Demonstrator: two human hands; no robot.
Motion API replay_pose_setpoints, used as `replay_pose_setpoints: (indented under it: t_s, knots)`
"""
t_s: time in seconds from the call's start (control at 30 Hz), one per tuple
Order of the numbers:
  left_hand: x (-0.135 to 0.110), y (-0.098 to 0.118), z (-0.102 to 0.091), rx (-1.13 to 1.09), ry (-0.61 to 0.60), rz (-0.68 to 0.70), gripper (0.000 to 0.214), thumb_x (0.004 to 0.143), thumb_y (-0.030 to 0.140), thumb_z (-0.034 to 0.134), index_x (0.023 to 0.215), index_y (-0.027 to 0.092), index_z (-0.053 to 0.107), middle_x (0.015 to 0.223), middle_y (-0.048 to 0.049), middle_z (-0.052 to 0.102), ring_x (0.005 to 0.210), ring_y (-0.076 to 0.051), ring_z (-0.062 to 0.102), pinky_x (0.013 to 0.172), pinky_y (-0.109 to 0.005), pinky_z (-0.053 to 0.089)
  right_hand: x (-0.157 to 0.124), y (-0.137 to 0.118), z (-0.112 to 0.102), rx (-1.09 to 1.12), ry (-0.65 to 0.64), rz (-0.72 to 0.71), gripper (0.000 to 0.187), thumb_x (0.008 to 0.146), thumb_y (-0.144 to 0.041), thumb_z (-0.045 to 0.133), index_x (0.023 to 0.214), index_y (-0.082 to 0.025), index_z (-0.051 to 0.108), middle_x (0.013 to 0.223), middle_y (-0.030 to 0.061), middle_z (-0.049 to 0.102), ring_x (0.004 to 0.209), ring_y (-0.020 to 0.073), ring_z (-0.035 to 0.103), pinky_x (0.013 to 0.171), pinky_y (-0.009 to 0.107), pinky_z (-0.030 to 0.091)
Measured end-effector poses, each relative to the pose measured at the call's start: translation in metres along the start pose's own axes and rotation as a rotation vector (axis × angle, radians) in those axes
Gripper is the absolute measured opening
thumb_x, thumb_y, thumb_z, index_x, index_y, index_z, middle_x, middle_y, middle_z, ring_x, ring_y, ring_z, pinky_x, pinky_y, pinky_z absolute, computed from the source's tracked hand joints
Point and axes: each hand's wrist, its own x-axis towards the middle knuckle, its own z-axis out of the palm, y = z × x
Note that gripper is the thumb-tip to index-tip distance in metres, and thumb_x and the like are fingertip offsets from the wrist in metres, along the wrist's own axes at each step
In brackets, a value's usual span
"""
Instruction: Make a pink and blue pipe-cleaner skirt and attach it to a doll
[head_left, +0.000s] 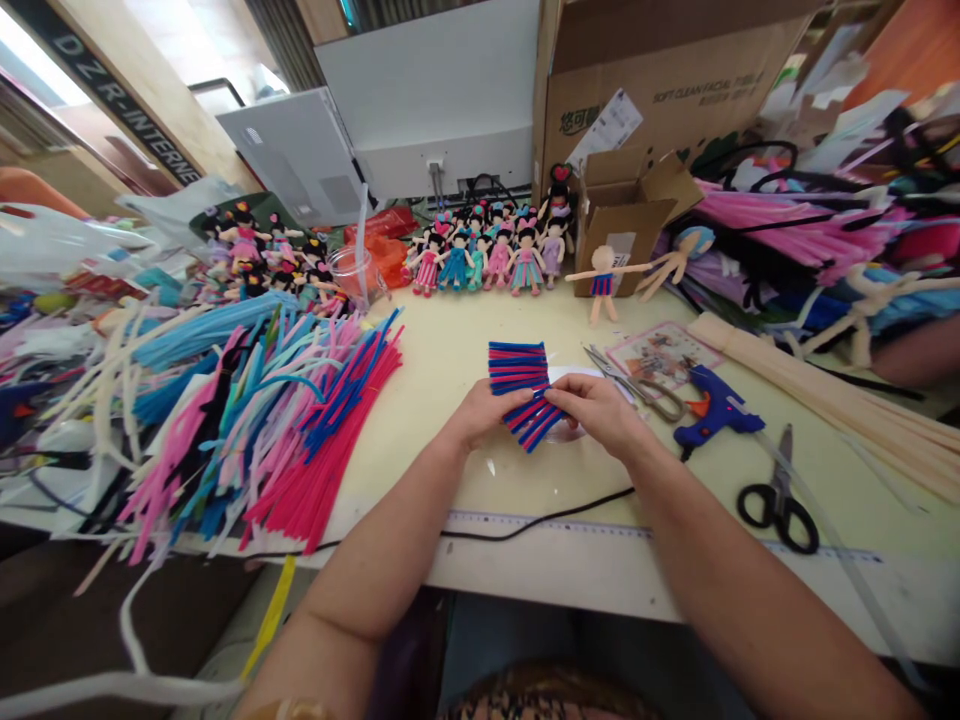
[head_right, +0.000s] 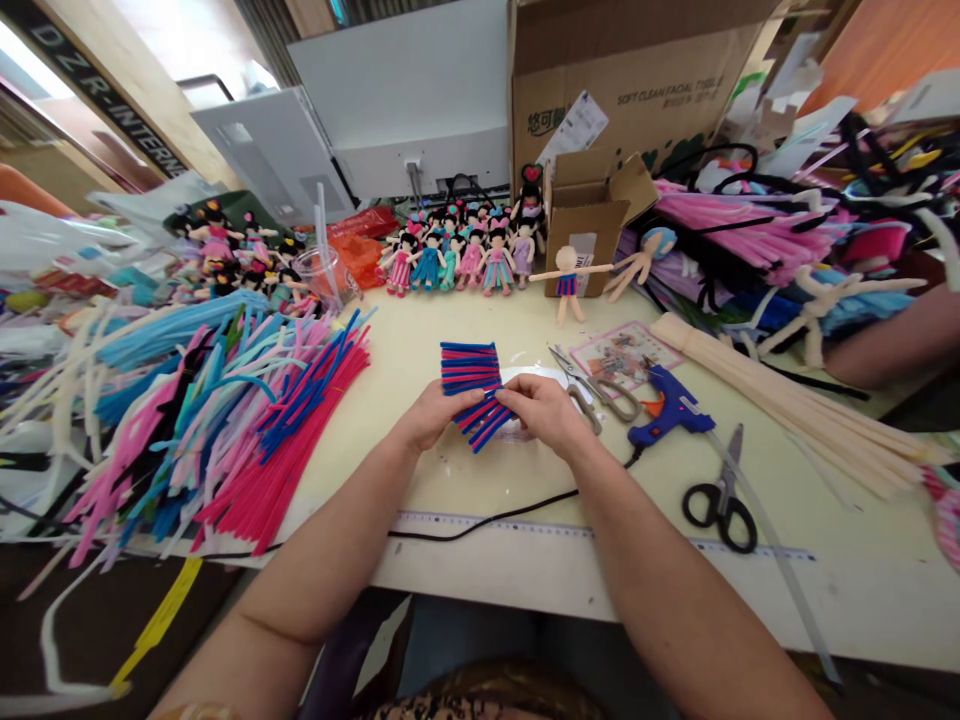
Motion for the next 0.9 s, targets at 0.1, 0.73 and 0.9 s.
replay_pose_setpoints:
  t_s: [0.1, 0.73, 0.9]
  knots:
    - [0.0, 0.001, -0.002, -0.011, -0.063, -0.034, 0.045, 0.064, 0.036, 0.078, 0.103, 0.015, 0.069, 0.102, -0.0084, 0.071, 0.095, -0.023, 0.064, 0.09, -0.041, 0.046, 0.0, 0.0, 0.0, -0.016, 0.007, 0.005, 0.029, 0.068, -0.044, 0.065, 0.067, -0.017, 0.057, 0.052, -0.0047, 0.049, 0.044, 0.0067, 0.041, 0.039, 0.019, 0.036]
    - [0.0, 0.0, -0.011, 0.049, -0.151, -0.045, 0.045, 0.059, 0.029, 0.08, 0.1, 0.015, 0.069, 0.099, -0.0068, 0.07, 0.09, -0.021, 0.063, 0.085, -0.038, 0.047, -0.004, -0.008, -0.003, -0.021, -0.054, 0.073, 0.029, 0.064, -0.043, 0.067, 0.063, -0.016, 0.057, 0.049, -0.0045, 0.046, 0.044, 0.0063, 0.039, 0.039, 0.019, 0.035]
    - [-0.002, 0.003, -0.01, 0.099, -0.161, -0.045, 0.044, 0.06, 0.03, 0.08, 0.1, 0.015, 0.068, 0.096, -0.0069, 0.071, 0.087, -0.022, 0.063, 0.084, -0.039, 0.047, -0.004, -0.007, -0.003, -0.012, -0.052, 0.109, 0.029, 0.064, -0.043, 0.07, 0.069, -0.016, 0.061, 0.054, -0.0027, 0.053, 0.046, 0.0069, 0.043, 0.041, 0.019, 0.039]
